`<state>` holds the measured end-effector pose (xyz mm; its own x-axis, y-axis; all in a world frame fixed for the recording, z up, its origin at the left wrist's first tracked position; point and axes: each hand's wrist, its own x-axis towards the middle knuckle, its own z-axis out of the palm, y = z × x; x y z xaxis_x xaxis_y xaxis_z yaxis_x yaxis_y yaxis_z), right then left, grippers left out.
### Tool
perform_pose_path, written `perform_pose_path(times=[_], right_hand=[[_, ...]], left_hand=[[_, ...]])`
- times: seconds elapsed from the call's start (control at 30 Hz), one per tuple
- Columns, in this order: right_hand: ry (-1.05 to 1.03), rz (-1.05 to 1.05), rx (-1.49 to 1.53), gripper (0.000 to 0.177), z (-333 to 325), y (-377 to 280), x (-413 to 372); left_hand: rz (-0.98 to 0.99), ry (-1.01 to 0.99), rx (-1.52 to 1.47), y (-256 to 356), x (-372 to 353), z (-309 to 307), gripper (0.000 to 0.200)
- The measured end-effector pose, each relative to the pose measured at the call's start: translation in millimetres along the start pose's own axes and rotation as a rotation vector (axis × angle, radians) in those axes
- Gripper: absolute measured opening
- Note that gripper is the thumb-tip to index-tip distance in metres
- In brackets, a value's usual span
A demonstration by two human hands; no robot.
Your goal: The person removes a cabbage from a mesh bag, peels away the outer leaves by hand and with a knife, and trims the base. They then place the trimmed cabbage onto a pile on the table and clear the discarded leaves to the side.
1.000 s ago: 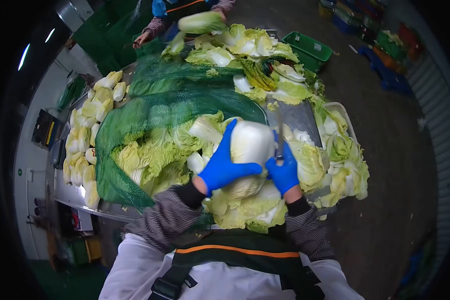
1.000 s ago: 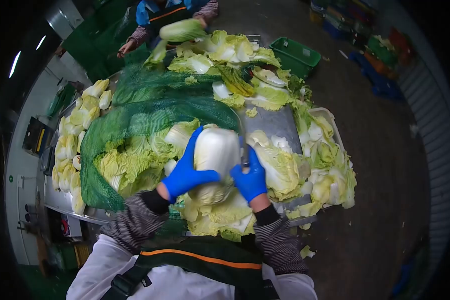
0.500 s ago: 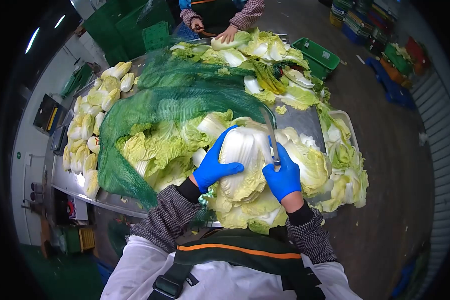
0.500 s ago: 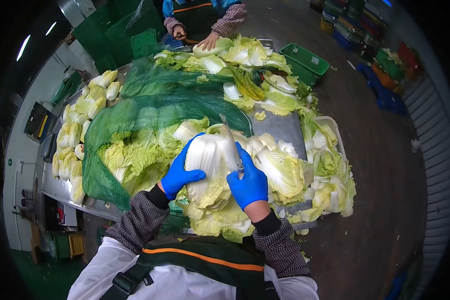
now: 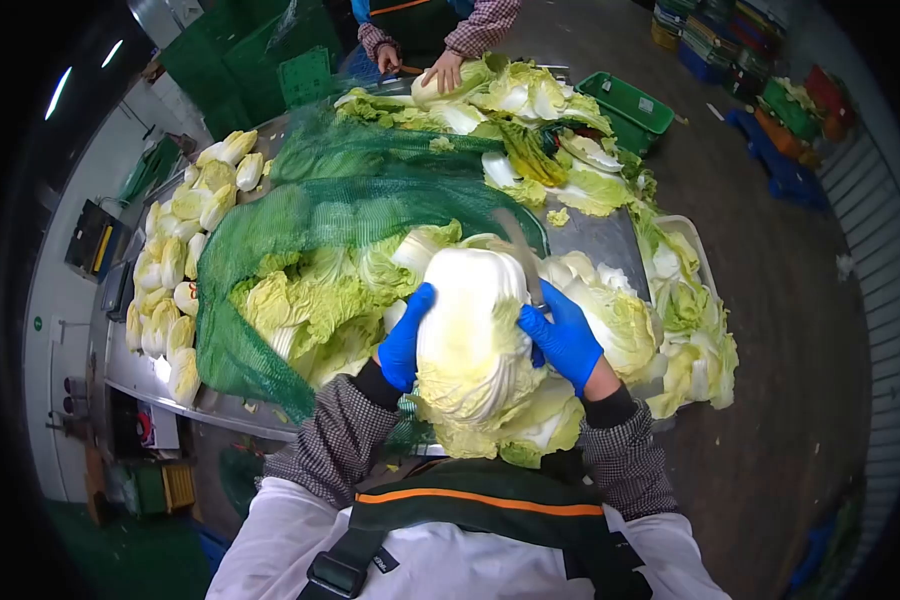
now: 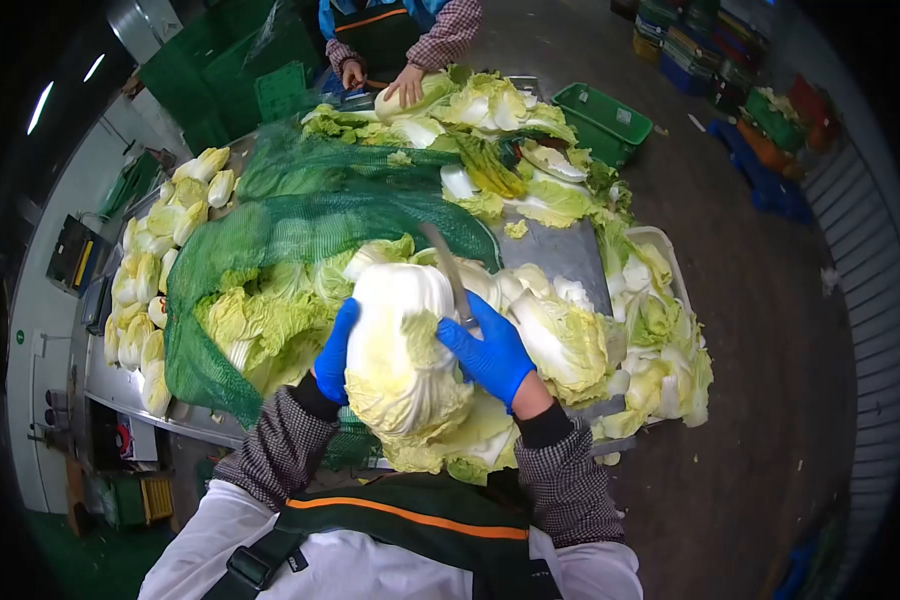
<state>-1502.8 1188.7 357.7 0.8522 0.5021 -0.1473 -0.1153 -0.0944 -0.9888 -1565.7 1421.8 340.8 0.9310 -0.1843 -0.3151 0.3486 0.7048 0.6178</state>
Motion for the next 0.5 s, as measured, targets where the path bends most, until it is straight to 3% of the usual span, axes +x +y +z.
perform_pose_path(times=[0.07,0.17,0.23,0.3,0.37,0.43,0.5], right_hand=[[0.052,0.030,-0.095,0.060,7.7,-7.1,-4.8],[0.026,-0.207,-0.153,0.062,-1.7,10.3,1.9],[0.206,0.137,-0.322,0.064,-17.0,19.6,12.6],[0.463,-0.071,-1.012,0.063,-27.0,30.9,7.5],[0.349,-0.232,-0.732,0.075,-11.2,7.0,3.3],[0.159,-0.489,-0.628,0.069,23.0,-24.1,-9.7],[0.152,-0.440,-0.744,0.051,48.3,-17.0,-10.4]], left_hand=[[-0.039,0.036,0.118,3.0,0.3,-0.2,0.061],[-0.064,0.012,-0.025,-3.8,-4.0,1.4,0.059],[-0.020,-0.008,-0.246,-11.4,-0.2,-4.8,0.060],[0.036,-0.001,-0.182,-3.2,7.9,-8.7,0.059],[0.175,0.041,-0.031,1.7,20.0,-15.9,0.057],[0.254,0.113,0.022,-2.2,31.3,-18.1,0.056],[0.335,0.184,0.023,-6.1,40.6,-14.1,0.057]])
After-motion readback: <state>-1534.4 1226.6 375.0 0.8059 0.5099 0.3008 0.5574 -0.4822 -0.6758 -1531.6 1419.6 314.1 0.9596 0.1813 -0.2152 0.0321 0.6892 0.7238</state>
